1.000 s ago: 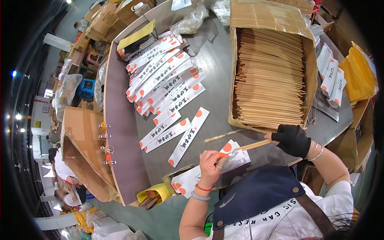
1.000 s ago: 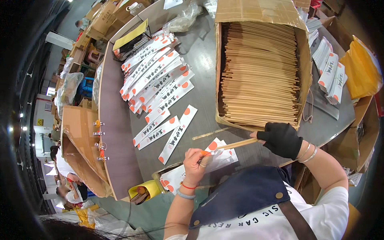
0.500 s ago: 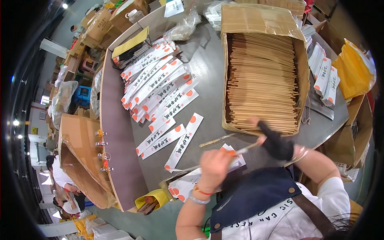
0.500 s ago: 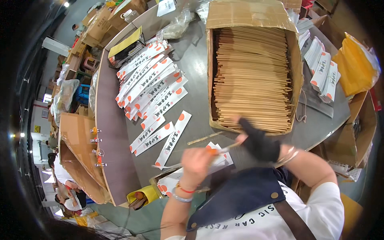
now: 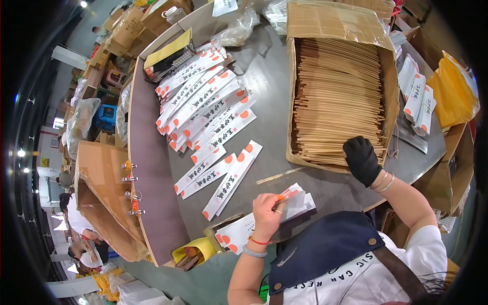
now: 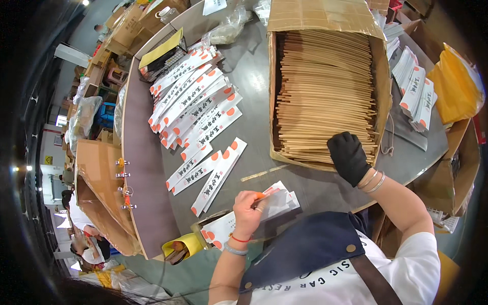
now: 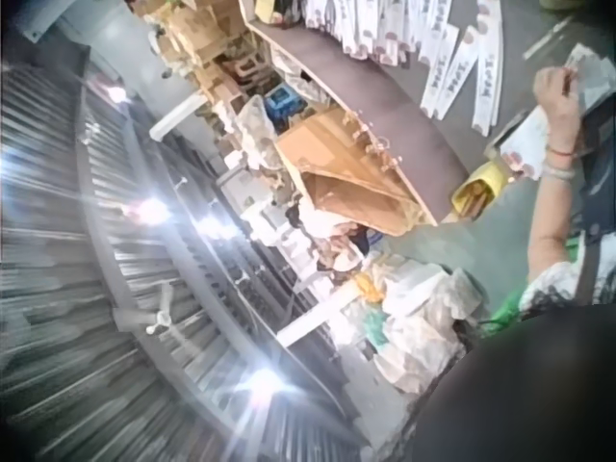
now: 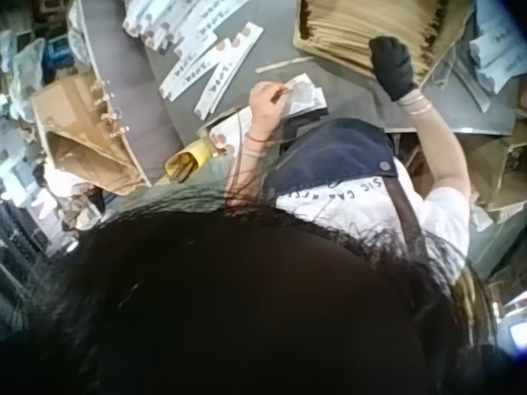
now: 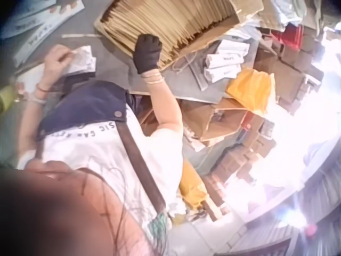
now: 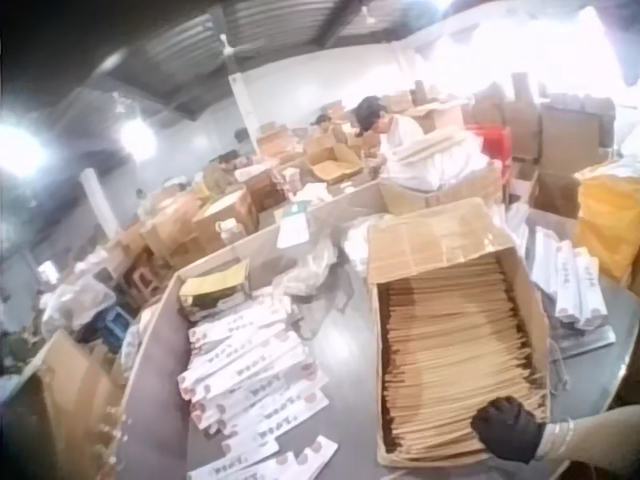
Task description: Packaging thin wooden sticks into printed paper sleeves at a production workstation.
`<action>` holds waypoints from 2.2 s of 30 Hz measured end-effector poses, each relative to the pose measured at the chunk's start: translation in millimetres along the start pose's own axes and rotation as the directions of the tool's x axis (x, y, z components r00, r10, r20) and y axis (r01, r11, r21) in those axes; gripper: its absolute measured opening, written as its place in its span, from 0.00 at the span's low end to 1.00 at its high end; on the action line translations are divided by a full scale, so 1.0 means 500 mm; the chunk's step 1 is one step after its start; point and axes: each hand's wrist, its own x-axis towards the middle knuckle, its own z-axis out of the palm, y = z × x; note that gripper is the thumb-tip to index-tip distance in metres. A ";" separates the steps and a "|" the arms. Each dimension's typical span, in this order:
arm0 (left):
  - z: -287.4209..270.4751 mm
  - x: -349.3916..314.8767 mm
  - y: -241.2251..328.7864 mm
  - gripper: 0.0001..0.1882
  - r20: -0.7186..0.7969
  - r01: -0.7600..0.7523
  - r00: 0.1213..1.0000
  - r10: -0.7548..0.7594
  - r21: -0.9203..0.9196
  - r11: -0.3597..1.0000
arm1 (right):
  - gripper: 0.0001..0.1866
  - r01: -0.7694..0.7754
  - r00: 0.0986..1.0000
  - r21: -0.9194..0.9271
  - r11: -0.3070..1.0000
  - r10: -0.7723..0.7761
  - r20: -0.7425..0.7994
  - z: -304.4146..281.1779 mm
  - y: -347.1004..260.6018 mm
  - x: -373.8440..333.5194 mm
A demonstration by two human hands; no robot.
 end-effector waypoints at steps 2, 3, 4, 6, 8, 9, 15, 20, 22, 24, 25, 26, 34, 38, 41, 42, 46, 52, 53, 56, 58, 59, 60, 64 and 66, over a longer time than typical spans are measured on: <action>-0.002 0.011 0.006 0.17 -0.001 -0.202 0.979 0.205 0.176 0.963 | 0.09 0.013 1.000 0.039 0.999 -0.012 -0.019 -0.019 -0.003 0.004; 0.000 0.017 0.020 0.16 -0.041 -0.232 0.968 0.246 0.220 0.948 | 0.10 0.019 0.999 0.068 0.998 -0.016 -0.038 -0.039 0.000 0.004; -0.001 0.014 0.026 0.15 -0.081 -0.251 0.956 0.282 0.272 0.929 | 0.10 0.021 0.999 0.073 0.997 -0.018 -0.034 -0.057 -0.006 0.003; 0.000 0.004 0.017 0.14 -0.083 -0.231 0.963 0.258 0.243 0.942 | 0.11 0.077 0.981 0.264 0.961 -0.120 0.152 -0.093 -0.021 -0.003; 0.001 0.000 0.003 0.12 -0.085 -0.216 0.968 0.238 0.212 0.953 | 0.16 0.095 0.974 0.320 0.942 -0.155 0.167 -0.101 -0.021 -0.015; -0.003 0.000 -0.002 0.12 -0.049 -0.224 0.971 0.234 0.160 0.961 | 0.16 0.098 0.966 0.343 0.934 -0.173 0.194 -0.107 -0.023 -0.020; -0.024 0.012 0.019 0.09 0.016 -0.274 0.962 0.274 0.096 0.957 | 0.15 0.142 0.934 0.410 0.901 -0.259 0.247 -0.131 -0.035 -0.016; -0.011 0.033 0.092 0.11 0.092 -0.456 0.890 0.447 0.227 0.860 | 0.09 0.168 0.853 0.409 0.897 -0.340 0.396 -0.121 -0.098 -0.002; -0.013 0.038 0.117 0.13 0.212 -0.542 0.840 0.500 0.262 0.799 | 0.14 0.236 0.793 0.412 0.880 -0.419 0.441 -0.118 -0.079 0.014; -0.017 0.047 0.127 0.10 0.185 -0.559 0.829 0.528 0.315 0.767 | 0.28 0.003 0.990 0.536 0.844 -0.080 0.120 -0.084 -0.038 0.010; -0.019 0.048 0.129 0.07 0.169 -0.575 0.815 0.554 0.351 0.739 | 0.32 -0.048 0.997 0.819 0.572 -0.028 0.078 -0.075 -0.073 0.000; -0.020 0.048 0.128 0.05 0.154 -0.587 0.801 0.578 0.388 0.710 | 0.29 -0.322 0.915 0.838 0.441 -0.081 0.395 -0.097 -0.112 -0.024; -0.024 0.023 0.054 0.18 0.085 -0.169 0.985 0.150 0.302 0.938 | 0.20 0.060 0.997 0.189 0.980 -0.050 -0.053 -0.010 0.004 -0.012; 0.004 -0.003 0.029 0.14 0.013 0.024 1.000 -0.025 0.064 0.998 | 0.09 0.117 0.993 0.043 0.992 -0.117 0.006 0.009 0.006 -0.016; 0.008 -0.005 0.012 0.13 0.023 -0.089 0.996 0.087 0.144 0.986 | 0.08 0.082 0.996 -0.080 0.993 -0.085 -0.031 0.012 -0.005 -0.011; 0.008 -0.002 0.012 0.13 0.024 -0.085 0.996 0.083 0.146 0.986 | 0.08 0.083 0.996 -0.076 0.994 -0.085 -0.029 0.013 -0.010 -0.008; 0.013 0.007 0.013 0.13 -0.082 -0.263 0.952 0.295 0.278 0.924 | 0.09 0.085 0.996 -0.135 0.987 -0.081 0.038 0.001 -0.017 -0.002; 0.003 0.005 0.020 0.14 -0.018 -0.227 0.972 0.234 0.176 0.958 | 0.08 0.080 0.992 -0.095 0.992 -0.069 0.105 -0.005 -0.009 -0.003; 0.002 0.005 0.021 0.14 0.004 -0.172 0.985 0.173 0.129 0.977 | 0.08 0.057 0.990 -0.099 0.993 -0.044 0.132 -0.006 -0.010 -0.003; -0.001 -0.002 0.005 0.12 -0.006 -0.162 0.987 0.163 0.074 0.984 | 0.07 0.027 0.997 0.046 0.999 -0.031 0.074 -0.042 -0.014 -0.003; -0.008 0.003 0.016 0.11 0.001 -0.152 0.988 0.152 0.021 0.988 | 0.08 0.086 0.994 0.110 0.990 -0.093 0.065 -0.081 -0.019 -0.010; -0.012 0.005 0.019 0.10 0.010 -0.146 0.989 0.147 -0.037 0.989 | 0.11 0.105 0.981 0.193 0.976 -0.133 0.138 -0.103 -0.027 -0.014; -0.012 0.007 0.017 0.10 0.008 -0.142 0.990 0.142 -0.032 0.989 | 0.15 0.118 0.962 0.272 0.955 -0.177 0.206 -0.118 -0.031 -0.017; -0.016 0.010 0.015 0.11 0.016 -0.161 0.987 0.162 -0.034 0.986 | 0.15 0.140 0.943 0.328 0.934 -0.226 0.242 -0.132 -0.041 -0.021; -0.017 0.015 0.027 0.10 0.023 -0.179 0.984 0.179 -0.024 0.984 | 0.14 0.153 0.929 0.341 0.927 -0.253 0.270 -0.120 -0.042 -0.023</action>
